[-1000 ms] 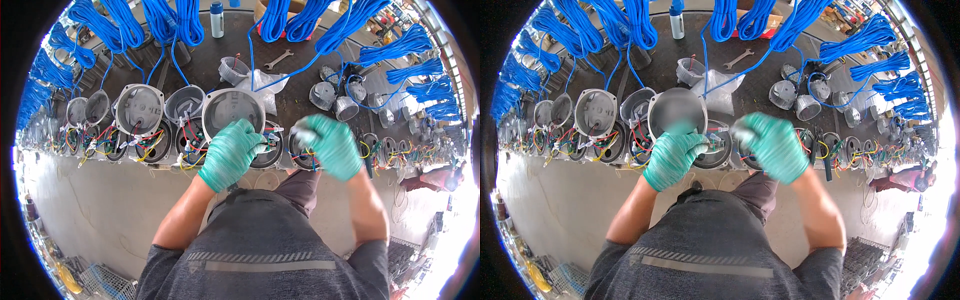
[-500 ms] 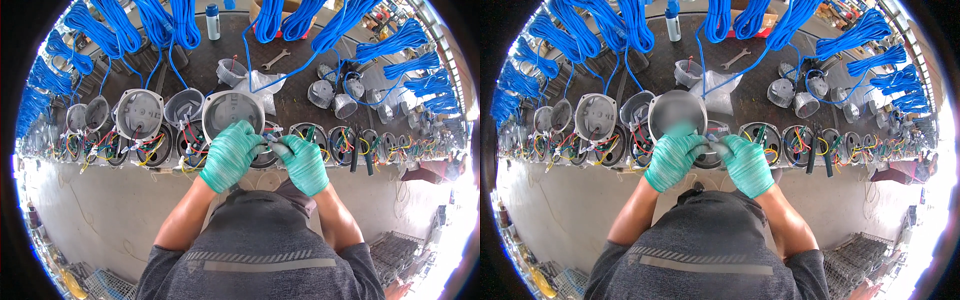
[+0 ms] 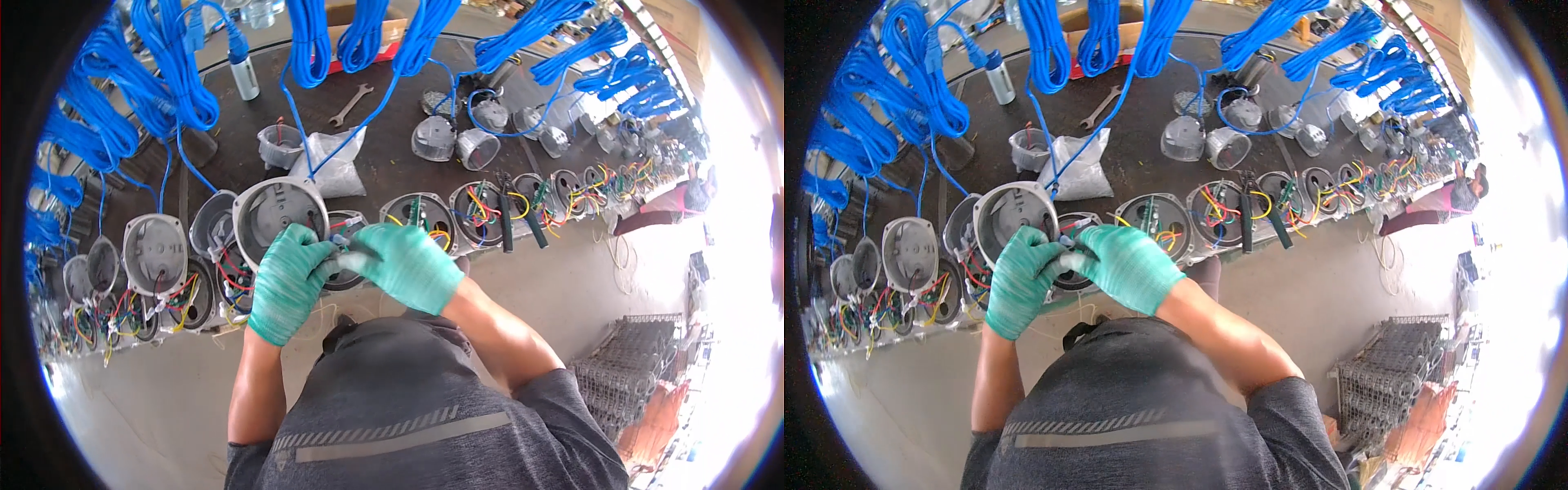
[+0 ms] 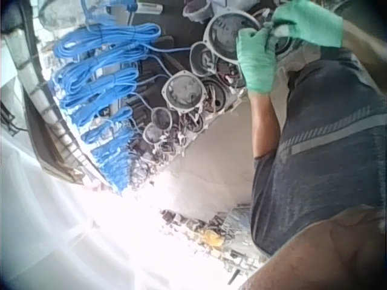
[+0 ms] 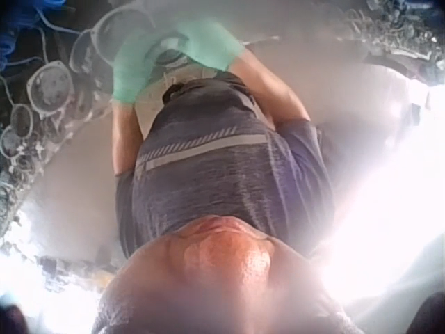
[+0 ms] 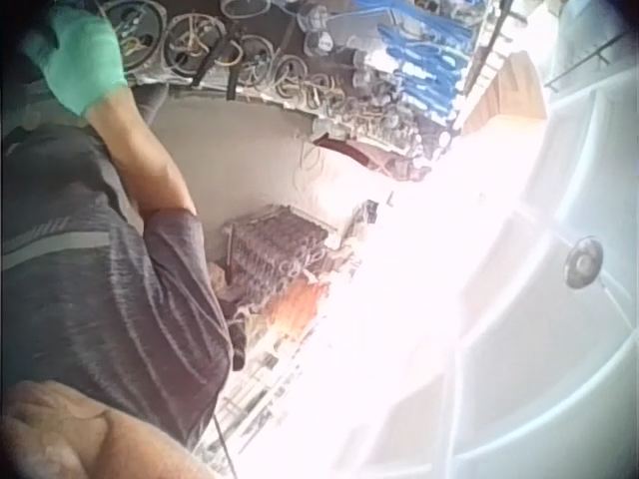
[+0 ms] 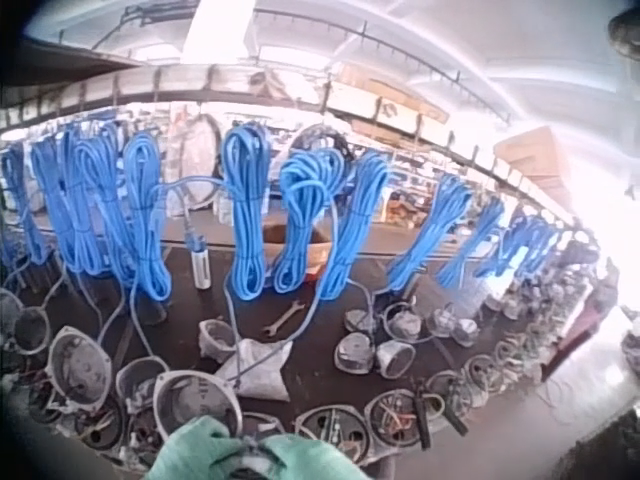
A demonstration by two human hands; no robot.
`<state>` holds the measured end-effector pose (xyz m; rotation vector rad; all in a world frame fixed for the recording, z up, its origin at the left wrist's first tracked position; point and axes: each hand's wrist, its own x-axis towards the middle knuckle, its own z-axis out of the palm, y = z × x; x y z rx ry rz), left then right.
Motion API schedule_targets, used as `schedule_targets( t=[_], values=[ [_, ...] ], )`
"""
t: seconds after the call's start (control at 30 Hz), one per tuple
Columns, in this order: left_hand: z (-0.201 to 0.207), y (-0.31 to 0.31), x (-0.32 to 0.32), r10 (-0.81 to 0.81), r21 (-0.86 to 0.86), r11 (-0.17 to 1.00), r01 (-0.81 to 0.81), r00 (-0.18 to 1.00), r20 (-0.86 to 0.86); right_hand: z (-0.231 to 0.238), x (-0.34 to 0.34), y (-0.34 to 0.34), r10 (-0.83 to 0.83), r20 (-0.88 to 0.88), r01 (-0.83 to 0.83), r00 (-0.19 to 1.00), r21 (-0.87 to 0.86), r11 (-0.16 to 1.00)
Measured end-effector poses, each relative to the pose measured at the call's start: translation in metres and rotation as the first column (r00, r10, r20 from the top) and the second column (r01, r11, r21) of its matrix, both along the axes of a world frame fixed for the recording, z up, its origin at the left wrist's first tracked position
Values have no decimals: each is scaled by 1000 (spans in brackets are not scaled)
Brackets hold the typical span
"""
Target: The person organizes and secures wiring within several metal electrical housings using a pair of pliers and their hands.
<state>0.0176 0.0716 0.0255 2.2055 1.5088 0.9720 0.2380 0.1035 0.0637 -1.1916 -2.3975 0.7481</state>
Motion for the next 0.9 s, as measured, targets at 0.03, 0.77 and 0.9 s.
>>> schedule_targets(
  t=[0.03, 0.77, 0.9],
  values=[
    [-1, -1, -2, -13, -15, 1000, 14, 999, 40, 19, 9, -5, -111, -60, 113, 992, 27, 993],
    [-8, -5, 5, 30, -16, 999, -28, 996, 87, -39, 196, 11, -615, 560, 657, 556, 158, 738],
    [-6, -4, 6, 28, -5, 1000, -28, 995, 96, -75, 227, 19, -731, 286, 750, 620, 55, 659]
  ],
)
